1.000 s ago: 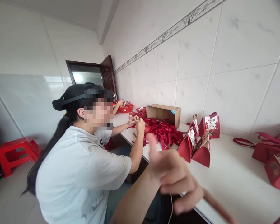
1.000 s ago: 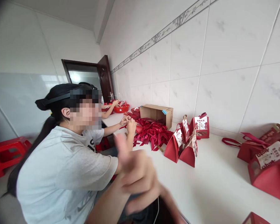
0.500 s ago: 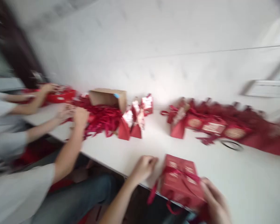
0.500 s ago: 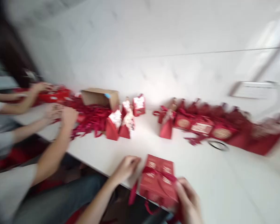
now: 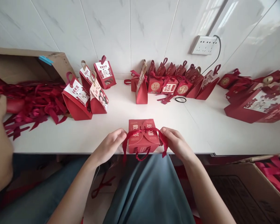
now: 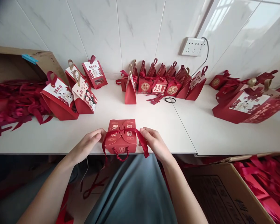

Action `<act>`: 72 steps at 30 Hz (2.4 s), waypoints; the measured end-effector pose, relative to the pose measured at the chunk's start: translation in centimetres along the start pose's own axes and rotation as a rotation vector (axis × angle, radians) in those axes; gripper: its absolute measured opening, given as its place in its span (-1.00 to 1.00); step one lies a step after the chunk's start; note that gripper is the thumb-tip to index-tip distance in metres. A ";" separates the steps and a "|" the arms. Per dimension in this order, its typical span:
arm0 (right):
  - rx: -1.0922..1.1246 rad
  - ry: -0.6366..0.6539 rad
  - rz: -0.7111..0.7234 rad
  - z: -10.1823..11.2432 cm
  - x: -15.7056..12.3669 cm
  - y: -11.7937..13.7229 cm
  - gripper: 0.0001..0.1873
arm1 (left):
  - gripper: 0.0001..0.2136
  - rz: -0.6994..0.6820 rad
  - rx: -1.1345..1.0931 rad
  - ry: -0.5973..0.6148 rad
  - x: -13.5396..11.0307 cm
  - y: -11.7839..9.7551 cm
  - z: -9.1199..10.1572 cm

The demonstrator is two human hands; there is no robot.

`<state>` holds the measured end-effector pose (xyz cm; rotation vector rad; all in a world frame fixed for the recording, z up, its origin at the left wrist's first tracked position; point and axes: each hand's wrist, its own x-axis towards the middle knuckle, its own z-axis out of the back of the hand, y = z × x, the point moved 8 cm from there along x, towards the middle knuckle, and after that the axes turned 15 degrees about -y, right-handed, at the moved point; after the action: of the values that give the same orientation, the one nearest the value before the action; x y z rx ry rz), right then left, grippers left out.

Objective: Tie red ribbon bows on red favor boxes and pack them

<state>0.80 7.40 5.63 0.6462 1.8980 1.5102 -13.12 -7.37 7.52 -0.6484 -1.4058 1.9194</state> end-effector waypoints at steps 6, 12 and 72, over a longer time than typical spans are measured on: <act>-0.142 0.053 0.061 -0.9 -0.3 2.5 -0.65 | -0.67 0.062 -0.129 0.057 0.0 -0.4 -0.4; -0.277 0.174 0.062 -0.3 0.6 3.0 -0.66 | -0.67 0.096 -0.268 0.086 1.4 0.9 -0.6; -0.321 -0.103 0.489 -5.5 -0.8 5.6 -0.78 | -0.94 -0.567 0.276 0.106 4.8 -10.1 -1.2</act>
<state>-2.61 4.41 12.10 1.0633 1.4332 1.9841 -13.16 -0.95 16.75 -0.1849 -1.0816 1.5535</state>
